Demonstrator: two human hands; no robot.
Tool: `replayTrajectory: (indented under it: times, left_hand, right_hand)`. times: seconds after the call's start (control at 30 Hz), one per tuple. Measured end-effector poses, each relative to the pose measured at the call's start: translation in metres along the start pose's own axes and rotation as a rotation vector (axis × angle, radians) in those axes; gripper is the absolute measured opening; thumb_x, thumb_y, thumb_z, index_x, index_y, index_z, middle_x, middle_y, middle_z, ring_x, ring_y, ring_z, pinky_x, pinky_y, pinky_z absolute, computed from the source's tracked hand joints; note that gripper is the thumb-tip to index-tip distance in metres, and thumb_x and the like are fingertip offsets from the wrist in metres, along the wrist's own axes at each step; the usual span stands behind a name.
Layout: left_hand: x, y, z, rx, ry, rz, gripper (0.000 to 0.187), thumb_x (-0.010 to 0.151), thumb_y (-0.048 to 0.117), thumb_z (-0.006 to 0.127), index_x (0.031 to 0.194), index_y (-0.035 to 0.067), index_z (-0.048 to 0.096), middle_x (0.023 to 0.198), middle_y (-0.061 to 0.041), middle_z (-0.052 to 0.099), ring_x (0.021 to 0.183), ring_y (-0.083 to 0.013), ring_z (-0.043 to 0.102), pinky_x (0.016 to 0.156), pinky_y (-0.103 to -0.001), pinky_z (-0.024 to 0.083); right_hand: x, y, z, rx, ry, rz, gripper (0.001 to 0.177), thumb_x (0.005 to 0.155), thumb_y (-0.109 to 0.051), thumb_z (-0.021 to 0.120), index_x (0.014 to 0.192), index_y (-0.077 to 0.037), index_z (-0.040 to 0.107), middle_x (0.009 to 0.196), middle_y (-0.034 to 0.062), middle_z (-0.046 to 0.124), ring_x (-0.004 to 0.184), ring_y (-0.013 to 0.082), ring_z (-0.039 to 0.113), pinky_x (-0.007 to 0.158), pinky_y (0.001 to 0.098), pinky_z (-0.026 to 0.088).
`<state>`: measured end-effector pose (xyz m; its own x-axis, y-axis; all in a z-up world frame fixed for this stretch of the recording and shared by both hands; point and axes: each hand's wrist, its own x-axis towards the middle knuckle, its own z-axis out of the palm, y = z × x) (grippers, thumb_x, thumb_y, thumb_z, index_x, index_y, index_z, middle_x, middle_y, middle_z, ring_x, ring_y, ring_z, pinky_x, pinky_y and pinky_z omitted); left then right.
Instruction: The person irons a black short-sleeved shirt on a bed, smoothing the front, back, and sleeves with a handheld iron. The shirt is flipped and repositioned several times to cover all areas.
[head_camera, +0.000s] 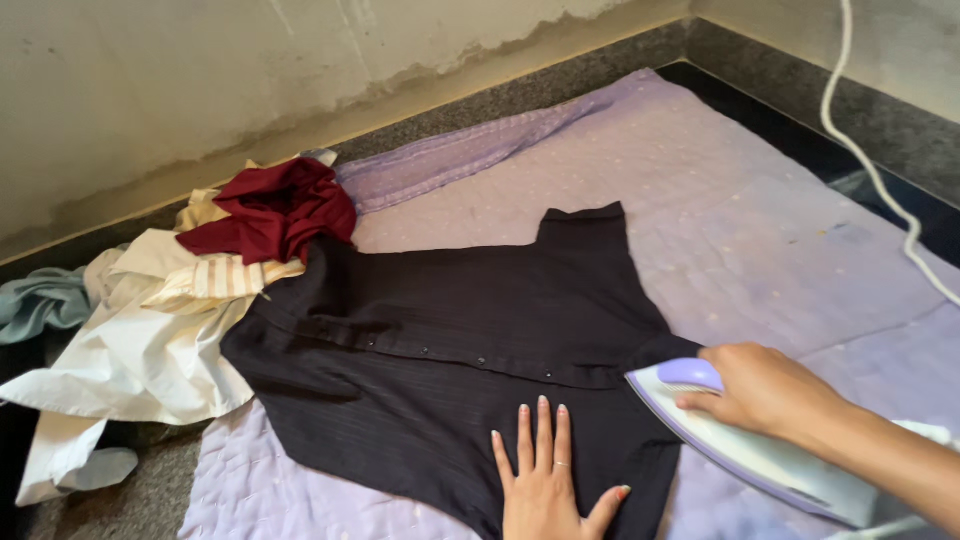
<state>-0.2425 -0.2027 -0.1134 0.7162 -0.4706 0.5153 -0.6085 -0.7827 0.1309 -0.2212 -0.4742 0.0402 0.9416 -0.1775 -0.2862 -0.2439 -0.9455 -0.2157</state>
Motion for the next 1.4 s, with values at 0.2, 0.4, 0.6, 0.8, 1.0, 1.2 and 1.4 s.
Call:
replayTrajectory:
  times: [0.2,0.4,0.6,0.8,1.0,1.2,1.4]
  left_hand:
    - [0.0,0.003,-0.008,-0.056,-0.092,-0.031,0.116,0.086,0.077,0.06,0.157,-0.007,0.026,0.165,-0.028,0.022,0.154,-0.0445,0.011,0.112,-0.07,-0.002]
    - [0.003,0.005,-0.016,-0.133,-0.17,-0.069,0.115,0.086,0.075,0.064,0.158,-0.007,0.026,0.166,-0.028,0.021,0.154,-0.0457,0.01,0.113,-0.07,-0.002]
    - [0.006,0.006,-0.017,-0.185,-0.109,-0.038,0.11,0.082,0.069,0.07,0.152,-0.008,0.035,0.157,-0.035,0.03,0.15,-0.0496,0.017,0.11,-0.074,0.0]
    - [-0.01,0.041,0.005,-0.394,-0.135,0.475,0.027,0.097,0.025,0.068,0.121,0.011,0.069,0.112,-0.009,0.056,0.112,-0.0269,0.057,0.115,-0.05,0.044]
    - [-0.032,0.053,0.023,-0.421,-0.011,0.442,0.028,0.085,0.016,0.07,0.111,0.007,0.074,0.109,-0.006,0.062,0.1,-0.0195,0.061,0.092,-0.029,0.057]
    - [-0.029,0.044,0.032,-0.601,-0.109,0.406,0.021,0.084,0.013,0.08,0.103,0.007,0.075,0.106,-0.006,0.065,0.091,-0.0195,0.065,0.083,-0.033,0.061]
    - [-0.021,0.048,0.027,-0.676,-0.12,0.36,0.017,0.081,0.01,0.082,0.096,0.007,0.073,0.103,-0.008,0.065,0.09,-0.0226,0.067,0.082,-0.035,0.061]
  right_hand:
    - [0.015,-0.009,0.0,-0.076,0.001,-0.101,0.058,0.07,-0.056,0.08,0.11,-0.015,0.076,0.099,0.0156,0.076,0.101,0.0353,0.073,0.088,0.0463,0.058]
    - [0.024,-0.024,0.0,-0.033,-0.002,-0.127,0.054,0.069,-0.054,0.08,0.106,-0.015,0.075,0.098,0.0161,0.076,0.099,0.0369,0.072,0.086,0.0479,0.057]
    - [-0.003,0.0,-0.007,-0.128,-0.172,0.04,0.052,0.072,-0.058,0.077,0.104,-0.018,0.074,0.096,0.0142,0.079,0.099,0.0323,0.077,0.09,0.0442,0.06]
    - [0.015,-0.021,-0.008,-0.086,-0.06,-0.097,0.053,0.07,-0.058,0.085,0.103,-0.017,0.077,0.094,0.0156,0.077,0.098,0.0366,0.072,0.086,0.0476,0.057]
    - [0.005,-0.018,-0.008,-0.105,-0.068,-0.132,0.051,0.068,-0.055,0.082,0.1,-0.015,0.076,0.092,0.0151,0.077,0.096,0.0363,0.073,0.086,0.0472,0.057]
    - [-0.014,0.01,-0.011,-0.134,-0.19,-0.002,0.051,0.07,-0.057,0.081,0.104,-0.019,0.075,0.093,0.011,0.079,0.098,0.0319,0.076,0.089,0.044,0.059]
    - [0.006,-0.014,-0.011,-0.068,-0.044,-0.101,0.052,0.067,-0.056,0.083,0.101,-0.016,0.076,0.095,0.0137,0.077,0.098,0.0355,0.073,0.087,0.0462,0.058]
